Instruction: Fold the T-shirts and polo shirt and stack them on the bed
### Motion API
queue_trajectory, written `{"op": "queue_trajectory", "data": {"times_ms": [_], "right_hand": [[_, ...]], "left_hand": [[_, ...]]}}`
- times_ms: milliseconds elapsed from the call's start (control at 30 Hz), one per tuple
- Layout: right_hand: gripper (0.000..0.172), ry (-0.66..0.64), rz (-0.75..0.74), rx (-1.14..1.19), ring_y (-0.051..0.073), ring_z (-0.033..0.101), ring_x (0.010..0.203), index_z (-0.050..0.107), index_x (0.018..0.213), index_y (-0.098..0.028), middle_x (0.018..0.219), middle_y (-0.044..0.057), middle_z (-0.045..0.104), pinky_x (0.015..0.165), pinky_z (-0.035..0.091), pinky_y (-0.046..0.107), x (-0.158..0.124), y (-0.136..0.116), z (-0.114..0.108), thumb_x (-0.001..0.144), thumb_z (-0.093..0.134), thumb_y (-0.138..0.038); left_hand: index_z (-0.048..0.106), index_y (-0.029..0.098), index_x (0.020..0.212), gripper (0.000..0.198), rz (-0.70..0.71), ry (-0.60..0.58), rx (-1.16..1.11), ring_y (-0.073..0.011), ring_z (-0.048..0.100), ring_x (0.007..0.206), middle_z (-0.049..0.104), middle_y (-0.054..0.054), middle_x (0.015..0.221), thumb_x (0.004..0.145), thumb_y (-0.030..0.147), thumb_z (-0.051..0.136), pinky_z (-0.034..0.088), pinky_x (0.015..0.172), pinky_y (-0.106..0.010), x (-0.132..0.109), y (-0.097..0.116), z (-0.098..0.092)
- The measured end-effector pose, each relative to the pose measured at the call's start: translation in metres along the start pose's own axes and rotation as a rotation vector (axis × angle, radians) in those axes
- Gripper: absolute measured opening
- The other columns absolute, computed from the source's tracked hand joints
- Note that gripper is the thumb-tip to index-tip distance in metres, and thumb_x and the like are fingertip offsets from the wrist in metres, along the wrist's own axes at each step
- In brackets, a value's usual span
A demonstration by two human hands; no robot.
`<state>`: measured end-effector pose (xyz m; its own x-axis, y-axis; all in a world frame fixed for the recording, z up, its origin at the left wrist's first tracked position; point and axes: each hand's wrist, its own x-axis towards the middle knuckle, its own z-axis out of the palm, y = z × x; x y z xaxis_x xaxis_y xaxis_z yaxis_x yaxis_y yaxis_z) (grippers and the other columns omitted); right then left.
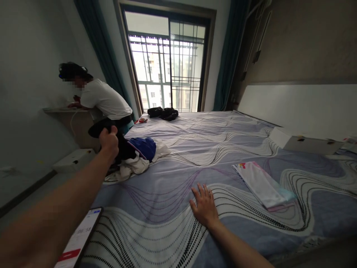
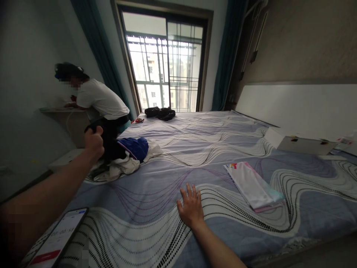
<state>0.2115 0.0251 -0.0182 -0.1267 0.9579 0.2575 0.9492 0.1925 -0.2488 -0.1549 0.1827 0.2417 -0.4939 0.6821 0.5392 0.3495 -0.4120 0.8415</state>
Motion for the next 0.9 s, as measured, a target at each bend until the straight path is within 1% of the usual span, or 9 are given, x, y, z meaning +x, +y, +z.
{"op": "queue_trajectory", "data": {"times_ms": [67, 133, 267, 400, 467, 533, 700, 800, 900], "right_hand": [[0.051, 0.01, -0.003, 0.013, 0.034, 0.027, 0.148, 0.052, 0.143, -0.027, 0.159, 0.008, 0.039, 0.119, 0.016, 0.056, 0.0, 0.0, 0.001, 0.096, 0.047, -0.045], [0.055, 0.026, -0.007, 0.037, 0.035, 0.028, 0.147, 0.05, 0.145, -0.023, 0.157, 0.011, 0.041, 0.119, 0.017, 0.056, 0.001, 0.001, 0.002, 0.094, 0.049, -0.044], [0.076, 0.094, -0.038, 0.146, 0.035, 0.037, 0.142, 0.036, 0.152, -0.012, 0.15, 0.018, 0.048, 0.118, 0.024, 0.054, -0.001, 0.007, 0.005, 0.088, 0.059, -0.045], [0.081, 0.15, -0.127, 0.278, 0.029, 0.053, 0.126, 0.02, 0.158, -0.014, 0.145, 0.016, 0.053, 0.113, 0.034, 0.05, -0.006, 0.016, 0.0, 0.087, 0.057, -0.029], [0.075, 0.142, -0.173, 0.325, 0.026, 0.056, 0.121, 0.024, 0.157, -0.018, 0.14, 0.013, 0.059, 0.111, 0.037, 0.047, -0.008, 0.018, -0.004, 0.088, 0.051, -0.019], [0.064, 0.114, -0.222, 0.359, 0.025, 0.055, 0.124, 0.042, 0.15, -0.023, 0.136, 0.009, 0.063, 0.111, 0.037, 0.045, -0.008, 0.017, -0.008, 0.087, 0.05, -0.015], [0.042, 0.124, -0.143, 0.584, 0.025, 0.06, 0.119, 0.071, 0.117, -0.025, 0.119, 0.007, 0.073, 0.107, 0.042, 0.042, 0.0, 0.019, -0.001, 0.081, 0.054, -0.015], [0.027, 0.299, 0.301, 0.817, 0.028, 0.069, 0.093, 0.075, 0.094, -0.018, 0.091, 0.01, 0.077, 0.086, 0.053, 0.039, 0.002, 0.046, 0.006, 0.079, 0.054, -0.027], [0.041, 0.591, 0.796, 0.855, 0.034, 0.067, 0.093, 0.07, 0.102, -0.011, 0.092, 0.016, 0.074, 0.08, 0.054, 0.044, -0.008, 0.093, 0.004, 0.08, 0.051, -0.039]], "left_hand": [[0.046, 0.018, 0.092, 0.02, 0.046, -0.053, -0.072, -0.0102, 0.052, 0.088, 0.053, 0.005, 0.088, 0.095, 0.037, 0.042, 0.042, 0.084, -0.033, 0.004, 0.026, 0.006], [0.052, 0.016, 0.093, 0.027, 0.075, -0.219, -0.112, -0.0076, 0.049, 0.078, 0.054, 0.006, 0.085, 0.09, 0.043, 0.053, 0.043, 0.076, -0.027, -0.03, 0.038, 0.019], [0.059, 0.016, 0.071, 0.032, 0.062, -0.637, -0.093, -0.0098, 0.048, 0.063, 0.054, 0.004, 0.066, 0.075, 0.045, 0.072, 0.042, 0.058, -0.025, -0.179, 0.025, 0.055], [0.06, 0.018, 0.067, 0.024, 0.19, -1.121, -0.016, -0.0144, 0.057, 0.072, 0.063, -0.003, 0.077, 0.083, 0.035, 0.063, 0.049, 0.068, -0.028, -0.329, -0.012, 0.072], [0.066, 0.019, 0.078, 0.015, 0.242, -1.081, -0.013, -0.0201, 0.063, 0.091, 0.069, -0.009, 0.095, 0.085, 0.032, 0.062, 0.052, 0.084, -0.034, -0.371, -0.028, 0.066], [0.068, 0.021, 0.085, 0.017, 0.235, -0.934, -0.009, -0.0227, 0.063, 0.105, 0.07, -0.011, 0.104, 0.09, 0.029, 0.054, 0.05, 0.095, -0.039, -0.385, -0.041, 0.054], [0.065, 0.022, 0.077, 0.023, -0.034, -0.256, 0.293, -0.0225, 0.064, 0.091, 0.068, -0.007, 0.088, 0.089, 0.034, 0.051, 0.051, 0.09, -0.039, -0.347, -0.075, 0.026], [0.064, 0.02, 0.091, 0.02, -0.129, -0.019, 0.404, -0.0241, 0.062, 0.091, 0.064, -0.008, 0.091, 0.085, 0.03, 0.048, 0.051, 0.088, -0.042, -0.321, -0.096, 0.019], [0.062, 0.018, 0.108, 0.03, -0.126, -0.003, 0.406, -0.0243, 0.062, 0.096, 0.063, -0.009, 0.1, 0.081, 0.022, 0.048, 0.052, 0.089, -0.043, -0.314, -0.107, 0.021]]}}
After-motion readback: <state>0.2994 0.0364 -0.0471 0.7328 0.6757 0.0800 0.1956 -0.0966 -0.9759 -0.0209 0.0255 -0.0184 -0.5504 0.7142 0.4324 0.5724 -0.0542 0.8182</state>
